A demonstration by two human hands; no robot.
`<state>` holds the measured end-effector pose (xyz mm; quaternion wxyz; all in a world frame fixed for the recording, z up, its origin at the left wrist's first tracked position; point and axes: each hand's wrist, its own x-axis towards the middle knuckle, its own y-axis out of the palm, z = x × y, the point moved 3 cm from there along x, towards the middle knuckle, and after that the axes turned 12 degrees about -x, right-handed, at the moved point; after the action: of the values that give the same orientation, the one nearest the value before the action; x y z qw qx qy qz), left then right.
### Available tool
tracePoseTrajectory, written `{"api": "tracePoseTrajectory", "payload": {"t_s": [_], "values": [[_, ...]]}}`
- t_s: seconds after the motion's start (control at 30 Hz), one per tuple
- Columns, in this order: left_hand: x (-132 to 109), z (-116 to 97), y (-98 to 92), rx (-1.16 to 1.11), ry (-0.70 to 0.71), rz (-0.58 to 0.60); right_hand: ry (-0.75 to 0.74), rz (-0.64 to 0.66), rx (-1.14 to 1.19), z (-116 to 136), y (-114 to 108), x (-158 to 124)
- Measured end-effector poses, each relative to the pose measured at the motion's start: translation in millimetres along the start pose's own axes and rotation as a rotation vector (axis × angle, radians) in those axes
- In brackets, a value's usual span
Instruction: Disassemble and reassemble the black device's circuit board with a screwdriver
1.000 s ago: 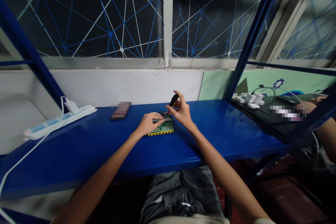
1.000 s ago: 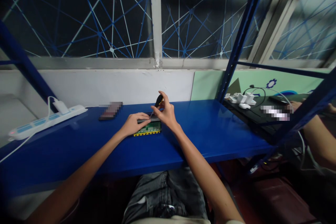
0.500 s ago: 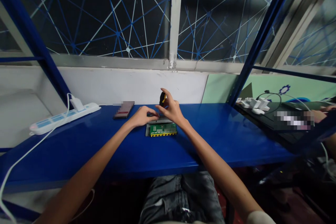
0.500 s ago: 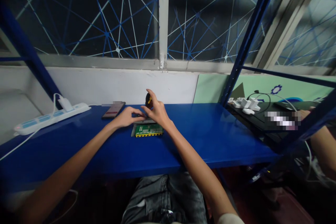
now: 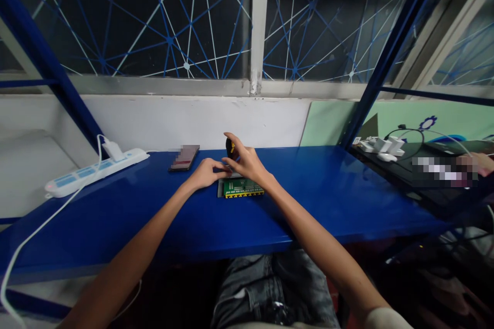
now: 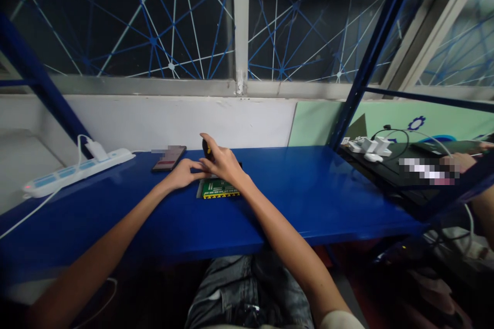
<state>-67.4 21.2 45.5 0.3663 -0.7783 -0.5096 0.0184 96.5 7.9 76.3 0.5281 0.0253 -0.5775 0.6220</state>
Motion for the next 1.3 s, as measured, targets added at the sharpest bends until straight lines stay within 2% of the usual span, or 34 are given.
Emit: {"api": "tracePoseTrajectory", "payload": {"t_s": [0.53, 0.73, 0.93, 1.3], "values": [[-1.6, -3.2, 5.9, 0.035, 0.0, 0.004, -0.018, 0.006, -0.051, 4.9, -0.4, -5.4], [-3.0, -2.4, 8.2, 0.005, 0.007, -0.059, -0.003, -0.026, -0.081, 6.3, -2.4, -6.7], [-2.2, -3.0, 10.4, -0.026, 0.043, -0.017, 0.008, 0.001, -0.035, 6.9, -1.9, -7.3], [-4.3, -8.3, 9.7, 0.069, 0.0, -0.02, 0.046, -0.001, -0.012, 4.4, 1.8, -7.9]]}}
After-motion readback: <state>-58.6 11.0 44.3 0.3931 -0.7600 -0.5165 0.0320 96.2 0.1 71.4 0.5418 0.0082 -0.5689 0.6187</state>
